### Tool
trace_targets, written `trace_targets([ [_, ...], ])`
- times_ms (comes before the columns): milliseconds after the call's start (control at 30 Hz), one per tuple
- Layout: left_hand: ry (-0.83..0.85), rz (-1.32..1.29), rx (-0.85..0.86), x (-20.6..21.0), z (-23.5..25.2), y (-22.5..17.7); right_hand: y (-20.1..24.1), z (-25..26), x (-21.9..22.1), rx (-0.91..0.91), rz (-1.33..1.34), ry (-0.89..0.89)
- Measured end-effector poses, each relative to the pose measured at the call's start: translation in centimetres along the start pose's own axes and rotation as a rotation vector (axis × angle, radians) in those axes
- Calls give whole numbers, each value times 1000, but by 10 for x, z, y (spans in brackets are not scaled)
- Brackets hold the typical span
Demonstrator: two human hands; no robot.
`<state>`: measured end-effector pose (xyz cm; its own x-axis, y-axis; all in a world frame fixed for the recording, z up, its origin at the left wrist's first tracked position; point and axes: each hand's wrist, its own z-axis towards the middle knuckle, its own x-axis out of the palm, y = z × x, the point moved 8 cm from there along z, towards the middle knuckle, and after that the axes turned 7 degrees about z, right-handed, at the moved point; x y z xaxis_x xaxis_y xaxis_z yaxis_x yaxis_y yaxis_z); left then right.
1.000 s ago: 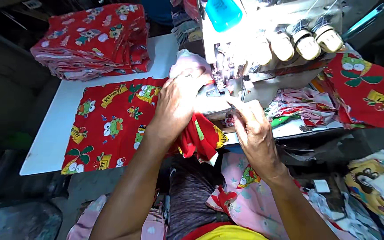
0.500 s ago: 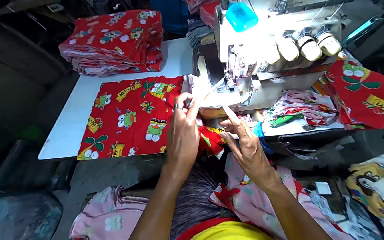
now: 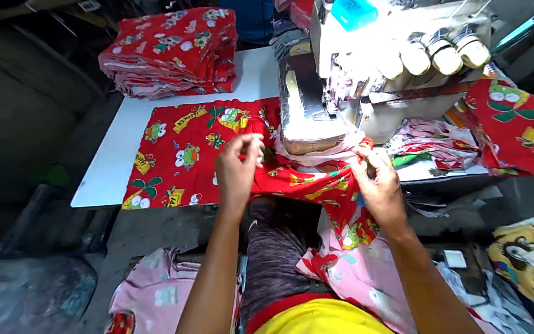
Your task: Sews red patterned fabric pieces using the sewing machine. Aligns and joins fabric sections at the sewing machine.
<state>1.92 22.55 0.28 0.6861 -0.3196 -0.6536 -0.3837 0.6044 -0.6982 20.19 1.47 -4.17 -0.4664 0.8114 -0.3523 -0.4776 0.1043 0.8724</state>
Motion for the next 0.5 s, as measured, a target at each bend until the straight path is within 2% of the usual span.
trace_targets([
  [33,-4,40,-61,1,19,8,4,-6,3,24,18,52],
  [100,117,140,-152,18,51,18,11,-22,15,51,107,162],
  [200,369,336,-69,50,82,17,20,-54,32,95,324,341],
  [267,484,405,-22,56,99,12,23,-74,34,141,424,426],
  [333,486,379,-70,42,118,-1,16,-90,28,202,396,519],
  [400,421,298,-137,15,144,-22,7,-98,13,180,227,600],
  [500,281,-46,-87,-24,183,-62,13,-82,-23,-50,95,529],
])
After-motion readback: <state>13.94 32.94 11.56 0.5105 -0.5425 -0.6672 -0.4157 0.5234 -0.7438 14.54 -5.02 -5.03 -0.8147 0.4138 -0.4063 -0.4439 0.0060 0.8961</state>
